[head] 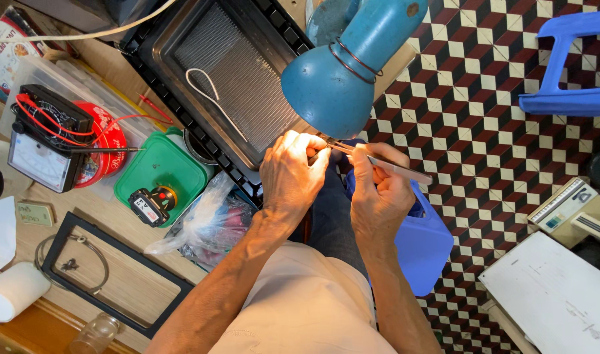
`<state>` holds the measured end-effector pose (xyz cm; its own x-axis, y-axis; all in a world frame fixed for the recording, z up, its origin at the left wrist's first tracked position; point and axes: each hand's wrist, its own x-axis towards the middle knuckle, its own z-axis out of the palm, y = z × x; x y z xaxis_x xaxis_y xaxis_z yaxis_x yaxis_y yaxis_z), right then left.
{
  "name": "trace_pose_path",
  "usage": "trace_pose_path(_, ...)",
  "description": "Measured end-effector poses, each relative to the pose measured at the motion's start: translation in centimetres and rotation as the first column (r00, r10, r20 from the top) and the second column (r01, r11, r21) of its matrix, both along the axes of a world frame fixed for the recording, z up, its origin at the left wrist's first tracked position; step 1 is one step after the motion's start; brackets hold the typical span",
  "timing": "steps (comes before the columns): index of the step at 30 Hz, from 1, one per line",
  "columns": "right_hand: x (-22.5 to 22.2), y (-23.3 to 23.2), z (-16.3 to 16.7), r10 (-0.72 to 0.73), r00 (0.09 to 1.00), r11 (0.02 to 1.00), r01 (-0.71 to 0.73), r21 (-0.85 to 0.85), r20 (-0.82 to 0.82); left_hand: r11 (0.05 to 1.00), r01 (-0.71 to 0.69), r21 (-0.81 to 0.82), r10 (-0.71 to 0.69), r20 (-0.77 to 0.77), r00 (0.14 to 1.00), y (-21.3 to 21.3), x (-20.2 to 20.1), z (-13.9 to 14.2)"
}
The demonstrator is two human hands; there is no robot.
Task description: The person uses a metal tool to adjust a small component inside the open door of a microwave oven. They then close the door, reposition the microwave, and open it again to continue working on the door hinge area.
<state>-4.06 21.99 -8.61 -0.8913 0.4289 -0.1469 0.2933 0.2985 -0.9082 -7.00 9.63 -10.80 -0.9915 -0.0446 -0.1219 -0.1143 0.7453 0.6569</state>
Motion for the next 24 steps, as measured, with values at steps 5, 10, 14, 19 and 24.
trace_pose_path(5, 0.7, 0.1, 0.0, -0.173, 0.984, 0.889, 0.139, -0.436, -0.039, 0.999, 0.034, -0.021, -0.035, -0.048, 0.998, 0.0, 0.4, 0.0)
trace_pose_path(10, 1.2, 0.9, -0.6, -0.23, 0.972, 0.767, 0.213, -0.605, 0.051, 0.998, 0.064, -0.019, -0.065, -0.1, 0.993, 0.0, 0.7, 0.2)
trace_pose_path(14, 1.3, 0.6, -1.1, -0.266, 0.963, 0.767, 0.235, -0.597, 0.038, 0.996, 0.089, -0.016, -0.09, -0.116, 0.989, -0.2, 0.7, 0.2)
trace_pose_path(19, 1.3, 0.1, -1.0, -0.238, 0.971, 0.824, 0.205, -0.527, 0.007, 0.994, 0.111, 0.001, -0.11, -0.129, 0.986, -0.5, 0.6, 0.2)
trace_pose_path(24, 0.9, 0.3, -1.4, -0.207, 0.978, 0.833, 0.166, -0.528, -0.018, 0.991, 0.131, 0.005, -0.129, -0.132, 0.983, -0.6, 0.6, 0.3)
